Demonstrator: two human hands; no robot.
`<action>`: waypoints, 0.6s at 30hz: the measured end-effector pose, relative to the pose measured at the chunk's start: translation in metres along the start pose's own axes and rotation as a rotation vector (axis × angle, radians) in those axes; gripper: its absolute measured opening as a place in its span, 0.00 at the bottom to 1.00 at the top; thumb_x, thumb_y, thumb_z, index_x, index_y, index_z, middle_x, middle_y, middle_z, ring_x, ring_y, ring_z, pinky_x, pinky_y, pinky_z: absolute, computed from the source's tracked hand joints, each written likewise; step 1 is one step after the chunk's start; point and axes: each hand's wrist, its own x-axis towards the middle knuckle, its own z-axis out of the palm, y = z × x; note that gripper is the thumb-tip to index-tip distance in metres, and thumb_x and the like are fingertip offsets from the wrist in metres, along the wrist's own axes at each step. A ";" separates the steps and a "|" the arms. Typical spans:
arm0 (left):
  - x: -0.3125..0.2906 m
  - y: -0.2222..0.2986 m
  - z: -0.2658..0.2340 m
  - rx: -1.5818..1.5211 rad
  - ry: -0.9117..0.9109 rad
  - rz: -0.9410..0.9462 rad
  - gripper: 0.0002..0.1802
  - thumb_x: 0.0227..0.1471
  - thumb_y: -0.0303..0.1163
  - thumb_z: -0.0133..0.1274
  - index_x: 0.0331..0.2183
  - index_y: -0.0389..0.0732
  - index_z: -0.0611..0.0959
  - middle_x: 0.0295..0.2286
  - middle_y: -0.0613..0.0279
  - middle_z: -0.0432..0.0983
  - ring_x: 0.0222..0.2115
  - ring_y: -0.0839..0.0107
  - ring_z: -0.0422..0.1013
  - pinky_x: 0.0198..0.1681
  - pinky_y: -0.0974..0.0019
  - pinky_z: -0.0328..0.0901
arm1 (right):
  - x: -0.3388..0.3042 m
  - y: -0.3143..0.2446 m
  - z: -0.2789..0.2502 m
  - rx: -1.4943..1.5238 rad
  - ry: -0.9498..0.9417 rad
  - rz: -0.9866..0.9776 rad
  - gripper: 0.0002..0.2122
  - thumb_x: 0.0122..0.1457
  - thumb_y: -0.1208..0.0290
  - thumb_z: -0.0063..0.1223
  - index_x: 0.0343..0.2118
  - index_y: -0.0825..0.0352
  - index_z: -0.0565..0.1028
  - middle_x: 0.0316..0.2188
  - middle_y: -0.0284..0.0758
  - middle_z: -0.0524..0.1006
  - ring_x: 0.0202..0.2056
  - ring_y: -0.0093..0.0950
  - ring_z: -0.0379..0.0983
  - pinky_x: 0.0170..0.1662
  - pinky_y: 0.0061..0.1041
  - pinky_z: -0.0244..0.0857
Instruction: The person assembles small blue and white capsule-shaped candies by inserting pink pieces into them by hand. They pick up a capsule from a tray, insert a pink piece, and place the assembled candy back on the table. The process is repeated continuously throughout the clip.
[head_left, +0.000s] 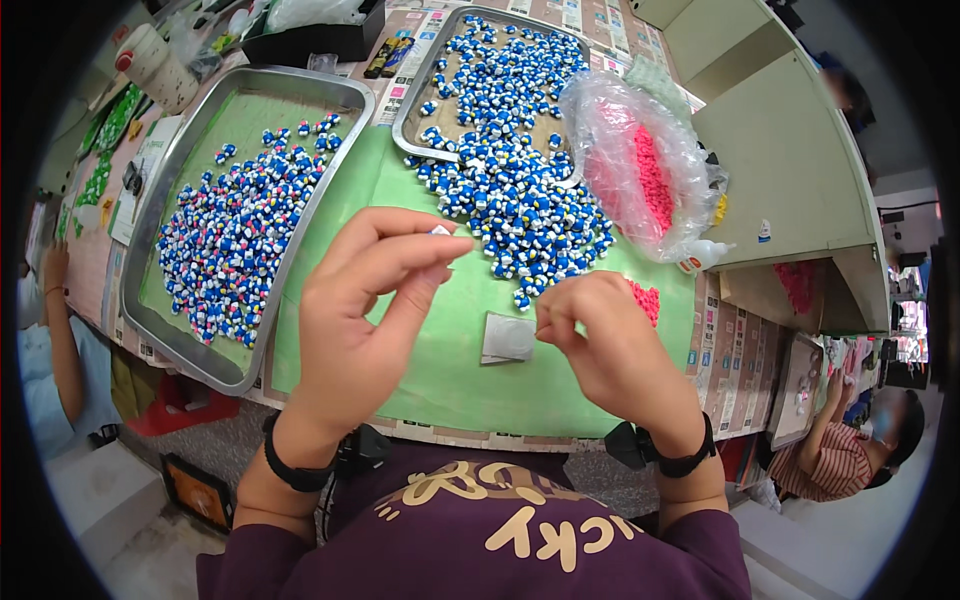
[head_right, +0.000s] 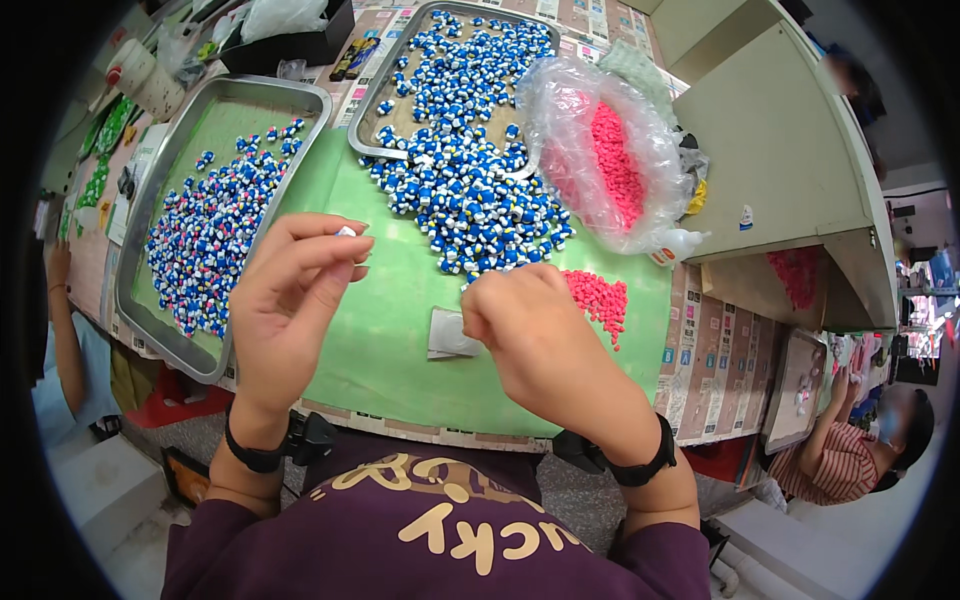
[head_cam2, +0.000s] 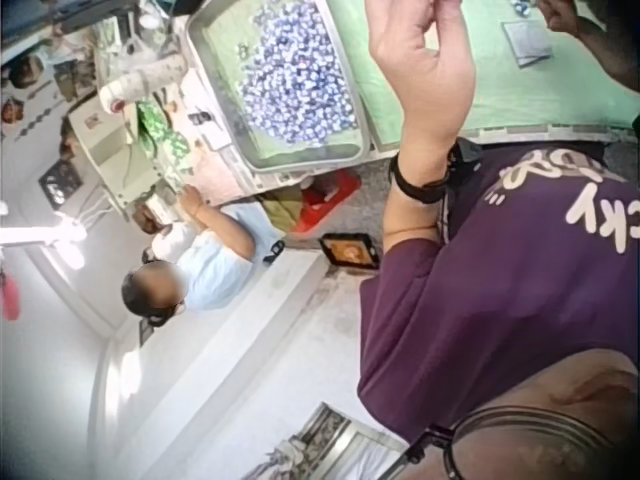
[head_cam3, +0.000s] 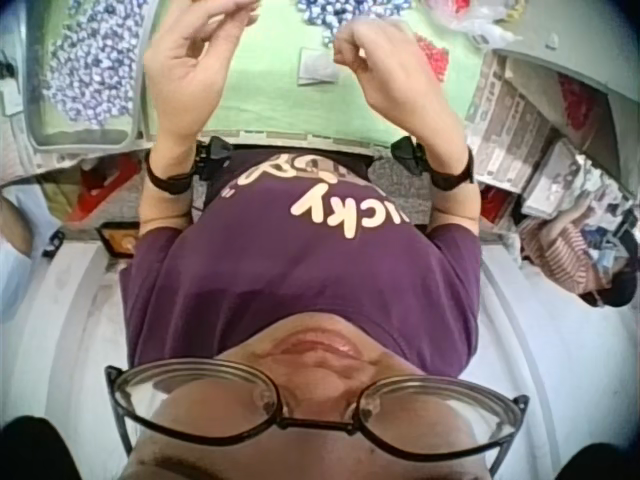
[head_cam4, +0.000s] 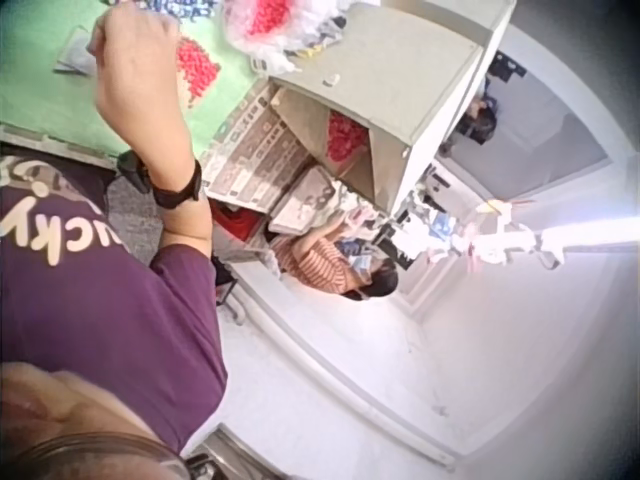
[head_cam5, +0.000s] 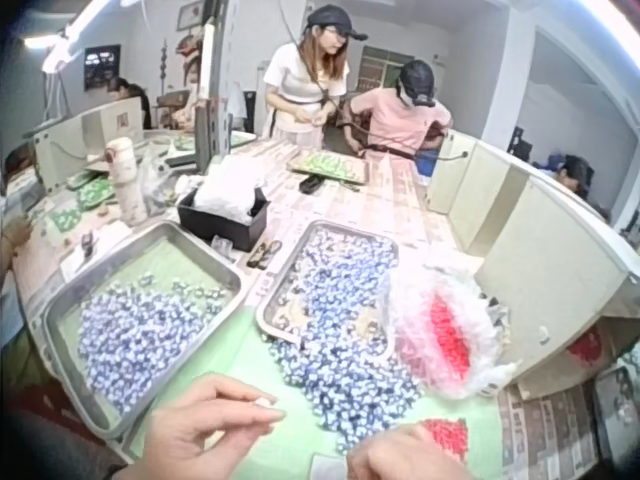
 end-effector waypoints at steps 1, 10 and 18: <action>0.000 -0.001 -0.002 -0.020 0.001 -0.017 0.11 0.54 0.15 0.49 0.40 0.32 0.80 0.41 0.56 0.71 0.40 0.72 0.71 0.42 0.70 0.71 | 0.000 0.002 0.003 -0.041 -0.021 -0.007 0.09 0.46 0.86 0.47 0.28 0.64 0.64 0.23 0.34 0.67 0.29 0.36 0.66 0.43 0.32 0.56; 0.000 -0.001 -0.002 -0.178 0.041 -0.127 0.15 0.51 0.16 0.53 0.43 0.31 0.78 0.43 0.54 0.73 0.42 0.71 0.72 0.44 0.70 0.70 | 0.010 0.003 0.009 -0.174 -0.100 -0.017 0.09 0.48 0.86 0.44 0.28 0.64 0.64 0.23 0.34 0.67 0.29 0.36 0.67 0.44 0.33 0.56; 0.000 0.003 0.014 -0.576 0.002 -0.331 0.15 0.50 0.16 0.55 0.42 0.31 0.78 0.39 0.56 0.76 0.39 0.71 0.74 0.45 0.70 0.69 | 0.018 -0.022 -0.008 0.626 0.224 0.145 0.14 0.52 0.87 0.54 0.28 0.63 0.60 0.30 0.35 0.73 0.33 0.24 0.70 0.42 0.24 0.62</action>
